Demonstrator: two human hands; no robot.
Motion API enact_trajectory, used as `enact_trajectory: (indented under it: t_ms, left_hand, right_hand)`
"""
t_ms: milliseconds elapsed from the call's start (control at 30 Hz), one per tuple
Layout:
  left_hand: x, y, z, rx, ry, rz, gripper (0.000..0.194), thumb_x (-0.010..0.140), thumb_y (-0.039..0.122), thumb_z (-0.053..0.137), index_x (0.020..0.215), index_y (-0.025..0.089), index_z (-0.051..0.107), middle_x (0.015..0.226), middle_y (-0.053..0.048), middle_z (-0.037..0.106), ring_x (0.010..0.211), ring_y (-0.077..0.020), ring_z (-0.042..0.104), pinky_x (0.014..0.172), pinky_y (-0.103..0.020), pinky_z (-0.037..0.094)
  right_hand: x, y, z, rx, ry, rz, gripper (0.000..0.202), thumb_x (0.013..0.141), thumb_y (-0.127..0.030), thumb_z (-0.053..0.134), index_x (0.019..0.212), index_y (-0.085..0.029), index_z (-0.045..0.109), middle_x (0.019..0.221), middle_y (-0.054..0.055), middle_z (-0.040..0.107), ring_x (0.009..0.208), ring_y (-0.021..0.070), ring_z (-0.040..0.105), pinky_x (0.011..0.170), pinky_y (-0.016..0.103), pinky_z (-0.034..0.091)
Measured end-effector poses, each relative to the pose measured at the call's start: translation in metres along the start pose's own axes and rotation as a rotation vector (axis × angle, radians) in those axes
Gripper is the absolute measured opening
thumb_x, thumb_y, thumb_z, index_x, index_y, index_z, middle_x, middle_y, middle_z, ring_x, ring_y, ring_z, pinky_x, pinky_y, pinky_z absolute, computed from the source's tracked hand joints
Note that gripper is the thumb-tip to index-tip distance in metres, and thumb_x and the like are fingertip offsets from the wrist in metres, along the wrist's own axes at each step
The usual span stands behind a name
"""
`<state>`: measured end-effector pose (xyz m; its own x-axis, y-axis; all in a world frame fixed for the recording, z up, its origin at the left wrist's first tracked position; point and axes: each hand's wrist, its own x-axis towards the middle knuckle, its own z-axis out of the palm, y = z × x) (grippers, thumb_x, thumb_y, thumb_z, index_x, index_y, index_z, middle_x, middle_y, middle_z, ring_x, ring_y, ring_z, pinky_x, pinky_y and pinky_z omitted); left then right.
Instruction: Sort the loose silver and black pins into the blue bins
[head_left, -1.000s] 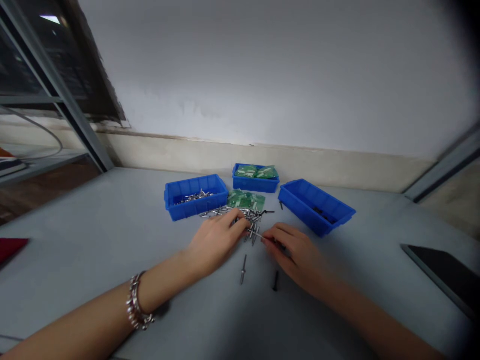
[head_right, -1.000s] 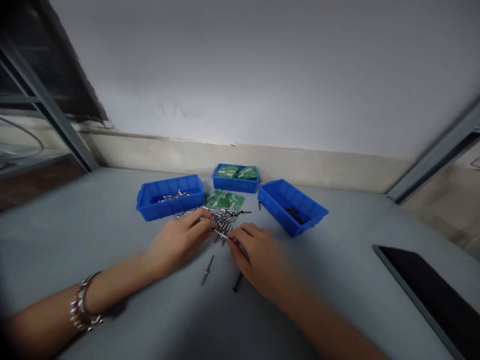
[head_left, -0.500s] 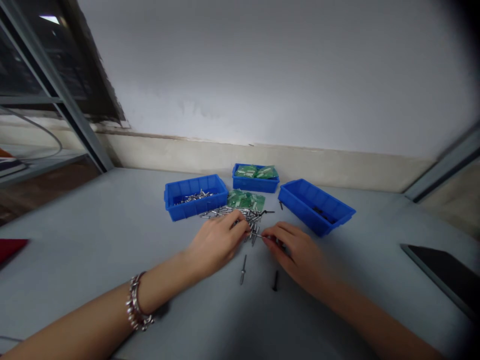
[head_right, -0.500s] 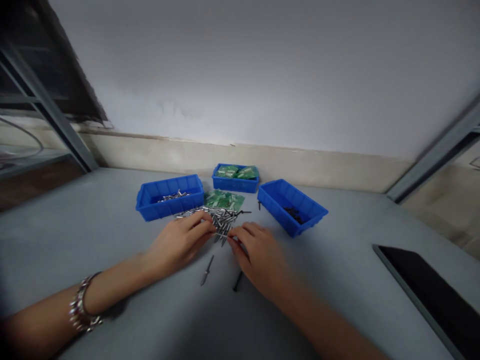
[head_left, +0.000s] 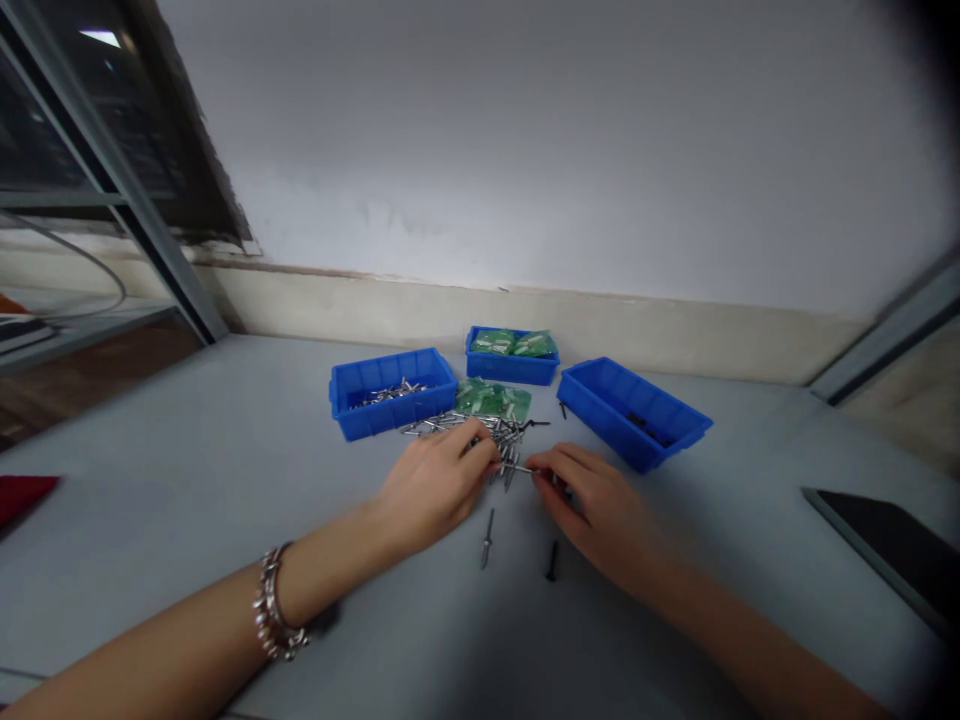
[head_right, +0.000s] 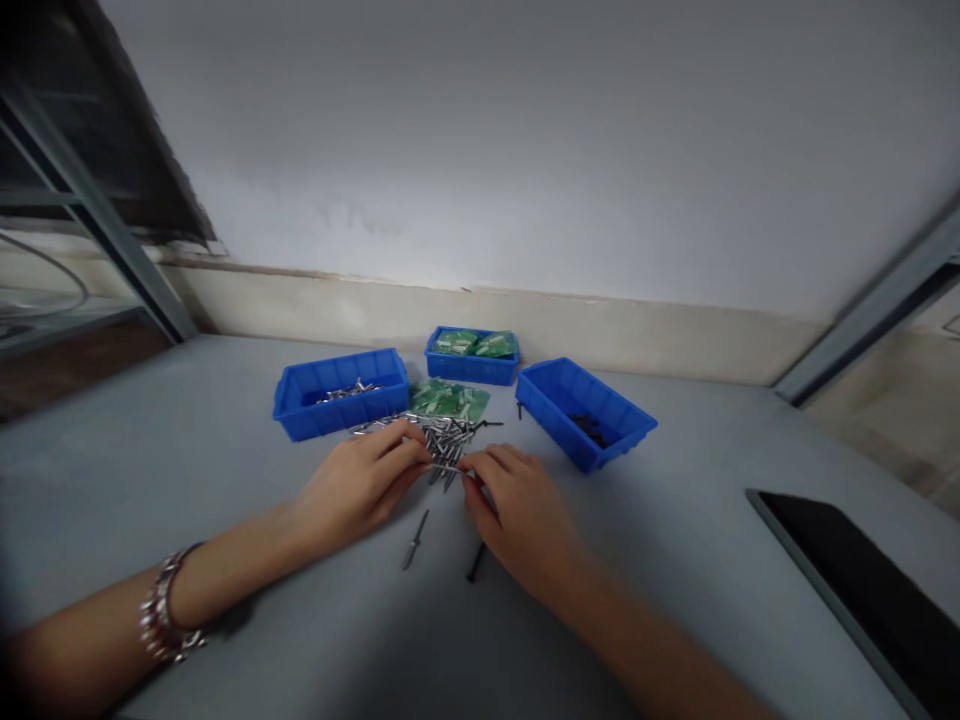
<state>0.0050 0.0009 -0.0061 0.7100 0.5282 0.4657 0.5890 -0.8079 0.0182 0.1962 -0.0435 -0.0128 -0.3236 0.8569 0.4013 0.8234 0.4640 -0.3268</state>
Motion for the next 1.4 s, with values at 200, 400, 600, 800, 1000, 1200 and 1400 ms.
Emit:
enact_trajectory:
  t_ms: [200, 400, 600, 800, 1000, 1200, 1400]
  left_hand:
    - [-0.0008, -0.0017, 0.0022, -0.021, 0.018, 0.031, 0.024, 0.091, 0.021, 0.031, 0.087, 0.015, 0.054, 0.085, -0.005, 0.054, 0.071, -0.0158, 0.053, 0.057, -0.027, 0.044]
    - [0.0005, -0.0004, -0.0009, -0.006, 0.01, 0.021, 0.024, 0.091, 0.021, 0.031, 0.086, 0.014, 0.054, 0.084, -0.006, 0.054, 0.068, -0.015, 0.053, 0.055, -0.026, 0.044]
    - [0.0007, 0.0005, -0.0021, -0.018, -0.006, 0.021, 0.025, 0.09, 0.021, 0.03, 0.085, 0.014, 0.054, 0.087, -0.007, 0.054, 0.07, -0.016, 0.053, 0.057, -0.028, 0.046]
    - [0.0005, 0.0015, -0.0033, -0.008, -0.039, -0.009, 0.026, 0.091, 0.023, 0.03, 0.085, 0.014, 0.054, 0.088, -0.007, 0.053, 0.071, -0.0163, 0.054, 0.058, -0.028, 0.046]
    - [0.0004, 0.0008, -0.0018, -0.01, -0.022, 0.005, 0.026, 0.091, 0.023, 0.03, 0.085, 0.014, 0.053, 0.088, -0.007, 0.053, 0.071, -0.0162, 0.053, 0.057, -0.028, 0.046]
    - [0.0005, 0.0011, -0.0021, -0.026, -0.036, 0.0, 0.025, 0.091, 0.024, 0.03, 0.085, 0.014, 0.053, 0.087, -0.006, 0.053, 0.07, -0.0157, 0.053, 0.058, -0.028, 0.046]
    - [0.001, 0.0016, -0.0021, -0.03, -0.027, 0.003, 0.026, 0.091, 0.024, 0.03, 0.085, 0.014, 0.054, 0.087, -0.006, 0.053, 0.069, -0.0154, 0.053, 0.057, -0.028, 0.046]
  right_hand:
    - [0.0014, 0.0002, 0.0006, 0.002, -0.012, 0.014, 0.019, 0.086, -0.018, 0.039, 0.093, -0.02, 0.056, 0.086, 0.005, 0.062, 0.081, 0.0197, 0.057, 0.069, 0.033, 0.046]
    - [0.0008, -0.0006, 0.0001, -0.012, -0.009, 0.01, 0.019, 0.086, -0.018, 0.039, 0.093, -0.019, 0.057, 0.085, 0.005, 0.062, 0.081, 0.0199, 0.058, 0.068, 0.034, 0.046]
    - [0.0008, -0.0009, 0.0003, -0.029, 0.004, 0.001, 0.019, 0.084, -0.017, 0.043, 0.094, -0.019, 0.058, 0.085, 0.006, 0.062, 0.08, 0.0198, 0.058, 0.068, 0.033, 0.047]
    - [0.0003, -0.0003, 0.0007, -0.055, 0.025, -0.039, 0.021, 0.084, -0.015, 0.043, 0.094, -0.017, 0.06, 0.082, 0.006, 0.062, 0.08, 0.0206, 0.058, 0.068, 0.034, 0.047]
    - [0.0, 0.0007, 0.0021, -0.064, 0.028, -0.048, 0.021, 0.084, -0.016, 0.041, 0.093, -0.017, 0.061, 0.08, 0.006, 0.063, 0.079, 0.0211, 0.057, 0.068, 0.036, 0.047]
    - [0.0002, 0.0013, 0.0021, -0.114, 0.029, -0.053, 0.019, 0.082, -0.015, 0.045, 0.09, -0.017, 0.062, 0.079, 0.006, 0.063, 0.078, 0.0214, 0.057, 0.068, 0.037, 0.045]
    - [0.0001, 0.0016, 0.0016, -0.115, 0.012, -0.058, 0.017, 0.083, -0.017, 0.045, 0.089, -0.018, 0.061, 0.08, 0.005, 0.062, 0.08, 0.021, 0.056, 0.07, 0.036, 0.044]
